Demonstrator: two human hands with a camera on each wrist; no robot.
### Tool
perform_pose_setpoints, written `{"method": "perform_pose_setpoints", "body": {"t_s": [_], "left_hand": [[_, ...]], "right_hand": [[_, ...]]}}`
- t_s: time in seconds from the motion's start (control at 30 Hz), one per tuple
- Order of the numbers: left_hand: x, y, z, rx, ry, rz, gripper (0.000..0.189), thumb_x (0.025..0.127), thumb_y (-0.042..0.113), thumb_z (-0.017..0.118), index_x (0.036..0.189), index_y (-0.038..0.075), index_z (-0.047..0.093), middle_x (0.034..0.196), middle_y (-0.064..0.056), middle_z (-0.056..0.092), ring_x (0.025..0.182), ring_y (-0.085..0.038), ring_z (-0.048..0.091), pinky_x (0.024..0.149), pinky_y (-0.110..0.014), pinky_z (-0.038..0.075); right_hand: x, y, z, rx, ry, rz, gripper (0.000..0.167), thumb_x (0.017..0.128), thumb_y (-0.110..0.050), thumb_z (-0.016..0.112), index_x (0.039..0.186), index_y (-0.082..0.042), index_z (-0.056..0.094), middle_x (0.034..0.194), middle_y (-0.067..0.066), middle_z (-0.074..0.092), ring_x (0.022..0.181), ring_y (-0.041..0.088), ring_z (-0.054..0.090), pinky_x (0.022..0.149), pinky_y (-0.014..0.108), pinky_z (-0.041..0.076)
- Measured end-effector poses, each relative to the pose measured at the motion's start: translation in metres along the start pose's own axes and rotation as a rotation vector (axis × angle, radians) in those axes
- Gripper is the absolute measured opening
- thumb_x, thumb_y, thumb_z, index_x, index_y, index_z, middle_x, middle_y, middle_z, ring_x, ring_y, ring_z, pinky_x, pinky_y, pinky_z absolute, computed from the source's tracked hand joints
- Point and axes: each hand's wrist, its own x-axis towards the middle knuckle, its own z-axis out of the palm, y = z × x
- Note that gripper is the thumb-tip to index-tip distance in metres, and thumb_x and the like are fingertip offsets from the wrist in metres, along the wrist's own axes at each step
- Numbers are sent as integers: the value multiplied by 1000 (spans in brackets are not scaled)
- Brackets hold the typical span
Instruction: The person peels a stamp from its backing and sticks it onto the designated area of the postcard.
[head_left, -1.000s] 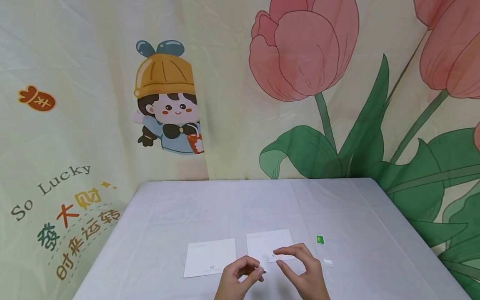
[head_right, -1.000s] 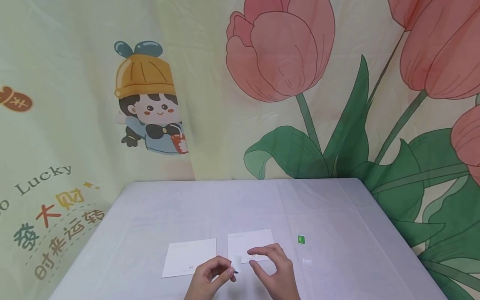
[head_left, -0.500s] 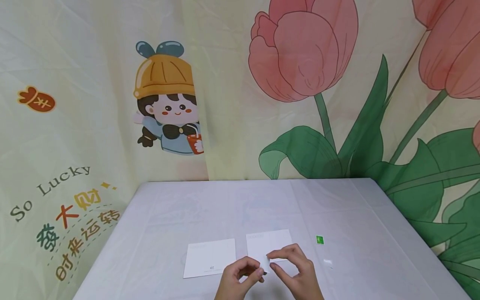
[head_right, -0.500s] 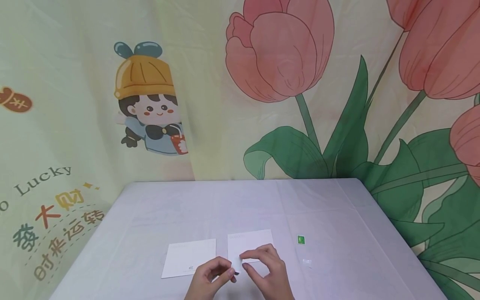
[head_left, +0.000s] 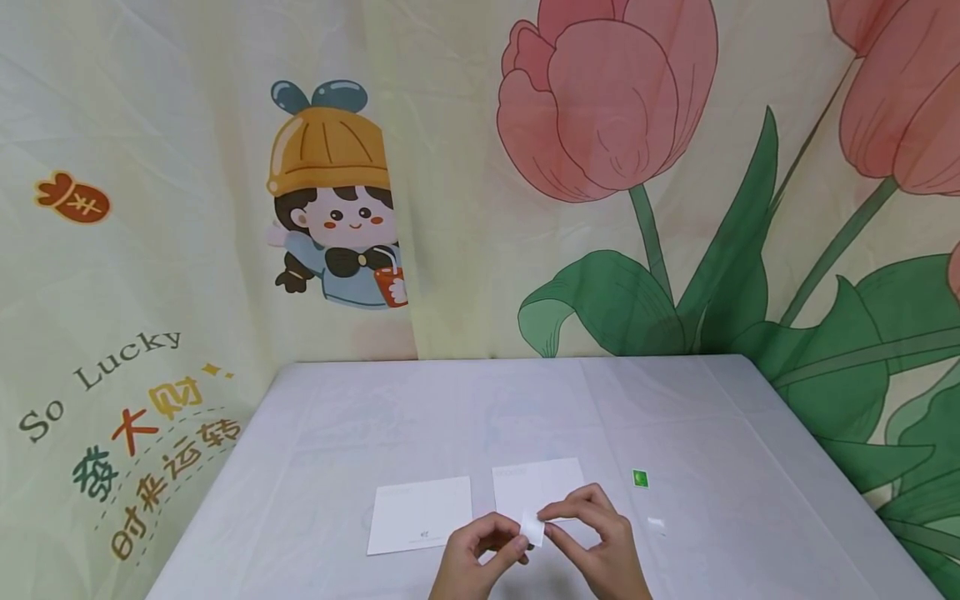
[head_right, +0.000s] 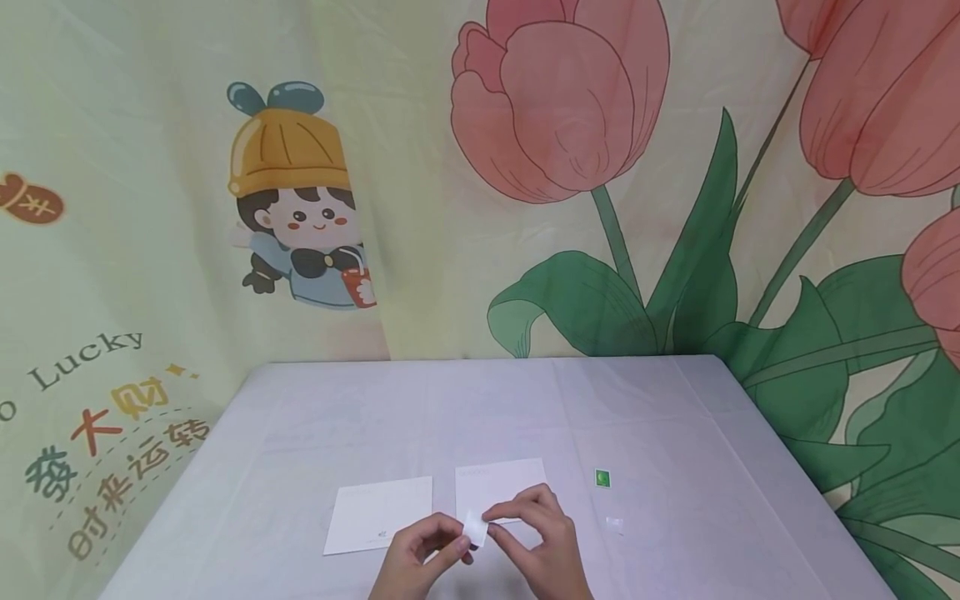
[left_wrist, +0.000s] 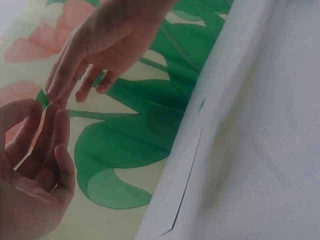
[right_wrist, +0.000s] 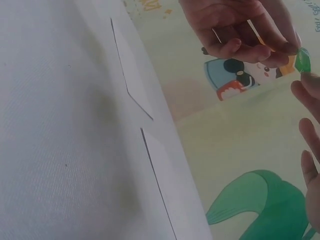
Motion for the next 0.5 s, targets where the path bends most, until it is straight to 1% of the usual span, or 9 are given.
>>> {"method": "perform_pose_setpoints", "body": {"t_s": [0.13, 0.23, 0.37, 0.43, 0.5], "left_hand": [[0, 0, 0, 6, 8, 2, 13, 88, 12, 62, 91, 0, 63, 80, -18, 66, 69, -14, 64, 70, -28, 50], [0, 1, 1, 28, 30, 18, 12, 87, 13, 63, 90, 1, 64, 79, -16, 66, 68, -14, 64, 69, -28, 50], [0, 2, 3, 59, 75, 64, 12, 86, 14, 65, 88, 2, 64, 74, -11, 66, 65, -17, 64, 66, -28, 50], [1, 1, 4, 70, 103, 91, 11, 86, 13, 66, 87, 2, 64, 72, -8, 66, 63, -18, 63, 64, -28, 50], [1, 1, 4, 85, 137, 117, 10, 85, 12, 67, 85, 3, 63, 69, -6, 65, 61, -17, 62, 61, -28, 50]], "right_hand": [[-1, 3, 0, 7, -2, 6, 25, 70, 12, 72, 87, -5, 68, 83, 3, 61, 79, 12, 50, 67, 21, 45], [-4, 11, 2, 8, -4, 5, 24, 71, 11, 73, 87, -7, 68, 83, 2, 64, 81, 13, 49, 68, 22, 44], [-10, 26, 4, 8, -15, 5, 25, 73, 7, 73, 89, -11, 68, 84, -1, 65, 82, 12, 50, 69, 23, 44], [-13, 32, 4, 7, -26, 24, 23, 75, 2, 73, 90, -14, 68, 85, -3, 65, 82, 11, 50, 70, 24, 44], [-14, 35, 5, 15, -42, 48, 19, 77, -3, 73, 90, -16, 68, 85, -4, 65, 82, 11, 51, 70, 25, 45]]}}
